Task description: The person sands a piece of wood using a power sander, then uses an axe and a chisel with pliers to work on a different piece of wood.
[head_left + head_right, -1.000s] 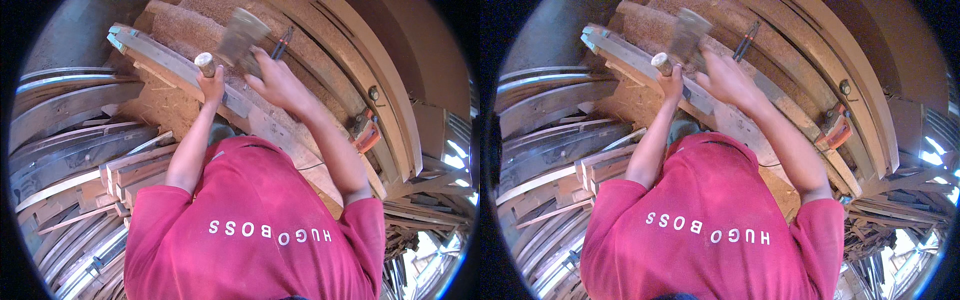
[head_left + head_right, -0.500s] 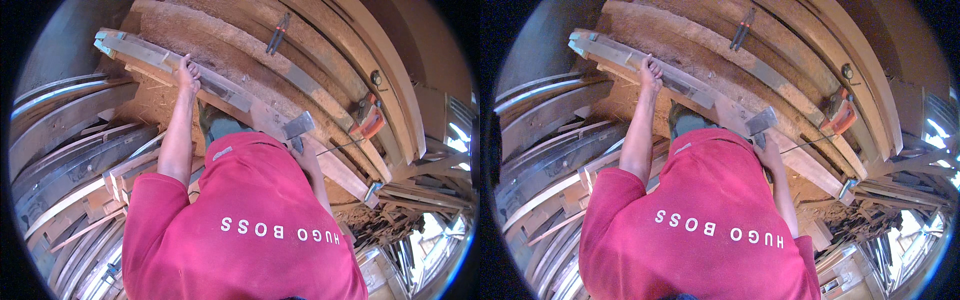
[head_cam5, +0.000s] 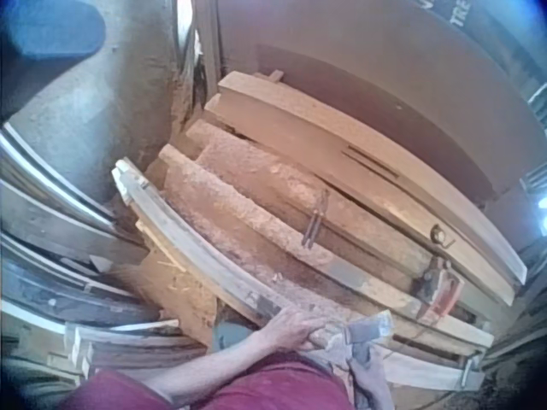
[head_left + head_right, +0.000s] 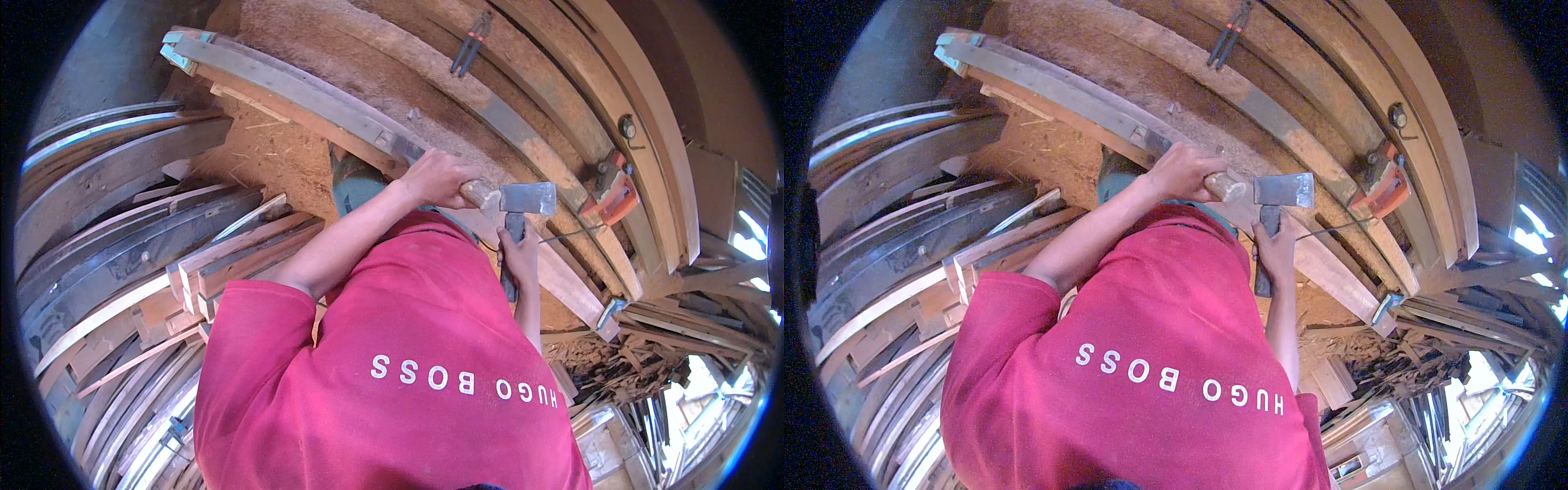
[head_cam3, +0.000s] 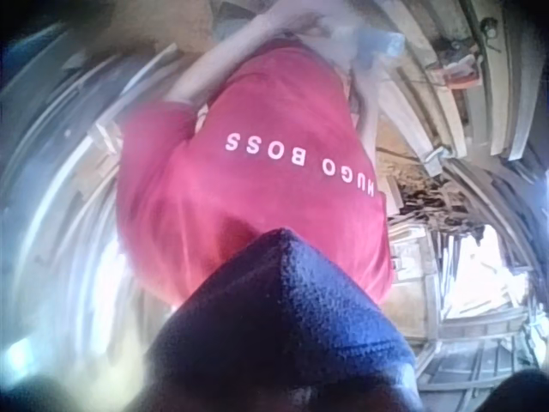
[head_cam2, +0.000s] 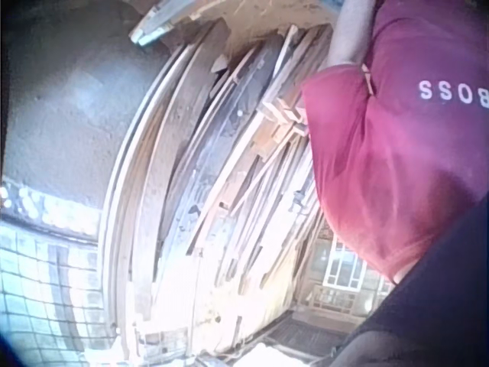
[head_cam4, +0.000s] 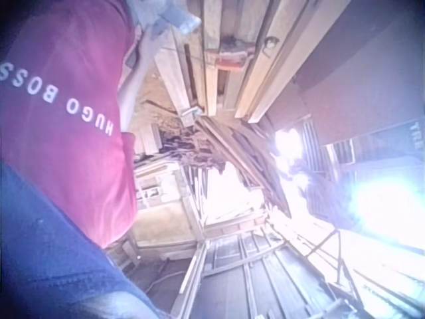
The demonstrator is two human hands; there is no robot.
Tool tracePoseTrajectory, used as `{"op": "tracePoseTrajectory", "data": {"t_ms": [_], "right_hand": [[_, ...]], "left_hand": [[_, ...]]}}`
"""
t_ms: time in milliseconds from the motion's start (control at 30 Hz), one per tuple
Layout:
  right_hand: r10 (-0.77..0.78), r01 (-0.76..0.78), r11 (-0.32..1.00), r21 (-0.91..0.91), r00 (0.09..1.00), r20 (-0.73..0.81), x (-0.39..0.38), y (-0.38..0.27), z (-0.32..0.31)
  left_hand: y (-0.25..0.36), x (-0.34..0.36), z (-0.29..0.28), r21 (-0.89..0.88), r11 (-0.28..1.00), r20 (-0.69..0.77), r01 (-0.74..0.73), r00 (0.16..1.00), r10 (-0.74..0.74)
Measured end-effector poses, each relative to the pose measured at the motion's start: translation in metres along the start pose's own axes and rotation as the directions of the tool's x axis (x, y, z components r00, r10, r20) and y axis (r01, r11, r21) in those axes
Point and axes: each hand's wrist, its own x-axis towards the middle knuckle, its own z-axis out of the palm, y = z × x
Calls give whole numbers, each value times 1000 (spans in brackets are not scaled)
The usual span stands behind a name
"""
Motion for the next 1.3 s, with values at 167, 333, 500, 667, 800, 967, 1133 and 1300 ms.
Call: {"op": "tracePoseTrajectory", "data": {"t_ms": [167, 333, 500, 667, 800, 967, 1133, 1300], "right_hand": [[-23, 24, 999, 48, 999, -22, -7, -6, -4], [-36, 38, 995, 88, 999, -25, -16, -12, -3], [-51, 51, 997, 58, 999, -5, -22, -17, 0], [-54, 56, 996, 74, 998, -27, -33, -29, 5], [-50, 64, 991, 114, 991, -126, -58, -59, -11], [-565, 686, 727, 33, 624, -540, -94, -136, -49], [-814, 574, 571, -587, 487, -317, -63, -97, 8], [-238, 204, 963, -175, 951, -198, -66, -115, 9]], "left_hand": [[-11, -11, 13, -35, 999, -51, 42, 998, -43], [-10, -10, 9, -49, 997, -61, 62, 996, -65], [-11, -9, 0, -89, 994, -45, 56, 997, -60], [-24, -12, -1, -160, 984, -106, 82, 989, -100], [-24, -9, -9, -231, 972, -255, 50, 961, -110], [-23, -8, -15, -248, 962, -213, 110, 963, -165], [-22, 2, -11, -267, 960, -234, 80, 961, -146], [-27, 2, -15, -225, 969, -223, 107, 962, -158]]}}
